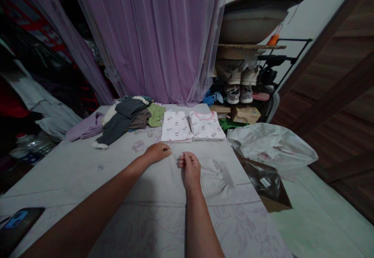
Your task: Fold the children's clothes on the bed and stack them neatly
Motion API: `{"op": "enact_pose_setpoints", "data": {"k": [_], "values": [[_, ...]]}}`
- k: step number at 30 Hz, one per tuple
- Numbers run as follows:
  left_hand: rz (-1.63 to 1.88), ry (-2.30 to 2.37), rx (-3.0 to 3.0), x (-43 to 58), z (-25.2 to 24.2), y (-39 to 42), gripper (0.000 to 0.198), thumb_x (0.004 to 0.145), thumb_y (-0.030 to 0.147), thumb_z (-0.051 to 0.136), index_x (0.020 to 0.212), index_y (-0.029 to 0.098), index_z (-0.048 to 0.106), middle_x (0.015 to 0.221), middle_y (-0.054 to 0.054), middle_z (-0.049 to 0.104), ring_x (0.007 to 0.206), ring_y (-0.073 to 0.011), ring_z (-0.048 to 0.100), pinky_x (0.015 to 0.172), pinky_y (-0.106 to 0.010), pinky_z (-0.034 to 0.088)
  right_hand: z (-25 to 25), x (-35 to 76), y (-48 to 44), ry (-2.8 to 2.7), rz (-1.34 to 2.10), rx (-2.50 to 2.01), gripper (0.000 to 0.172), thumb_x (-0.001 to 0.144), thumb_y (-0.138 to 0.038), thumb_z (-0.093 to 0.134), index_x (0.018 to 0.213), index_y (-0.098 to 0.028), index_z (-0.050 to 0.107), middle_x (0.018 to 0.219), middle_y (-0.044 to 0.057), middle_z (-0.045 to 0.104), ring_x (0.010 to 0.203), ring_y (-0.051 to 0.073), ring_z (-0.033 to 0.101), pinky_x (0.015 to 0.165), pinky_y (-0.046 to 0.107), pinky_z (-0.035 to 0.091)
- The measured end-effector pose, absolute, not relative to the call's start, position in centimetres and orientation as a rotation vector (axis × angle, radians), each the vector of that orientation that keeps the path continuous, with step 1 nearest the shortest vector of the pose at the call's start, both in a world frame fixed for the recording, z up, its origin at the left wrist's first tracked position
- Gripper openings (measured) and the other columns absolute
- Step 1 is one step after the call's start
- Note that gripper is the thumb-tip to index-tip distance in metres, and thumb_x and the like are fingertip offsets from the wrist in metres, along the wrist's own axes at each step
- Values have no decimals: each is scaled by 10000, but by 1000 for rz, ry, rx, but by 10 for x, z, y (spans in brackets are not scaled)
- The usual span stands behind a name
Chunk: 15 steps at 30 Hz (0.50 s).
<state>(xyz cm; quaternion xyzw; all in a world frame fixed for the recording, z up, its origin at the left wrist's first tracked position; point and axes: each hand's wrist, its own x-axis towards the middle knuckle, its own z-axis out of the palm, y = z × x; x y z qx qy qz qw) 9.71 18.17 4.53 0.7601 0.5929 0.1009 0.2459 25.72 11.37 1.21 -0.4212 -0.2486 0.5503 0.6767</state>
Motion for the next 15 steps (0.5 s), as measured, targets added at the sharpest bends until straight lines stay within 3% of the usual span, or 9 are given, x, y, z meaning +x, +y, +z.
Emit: {"op": "enact_pose_setpoints", "data": {"k": [9,15], "values": [[398,1237,1980,87,39,192,284,782,405,556,835,159,688,749,18,651,704,-131,574,642,-218,428,13,258,113,-557,1238,-967,419,563,-511,831,764,-186,661,629,-16,643,532,86,540,492,212,429],[437,1407,2019,84,29,189,227,786,350,575,884,182,691,776,10,654,744,-149,579,679,-240,425,10,257,113,-582,1233,-982,426,568,-528,826,770,-191,662,643,-8,646,532,95,543,483,224,440]]}}
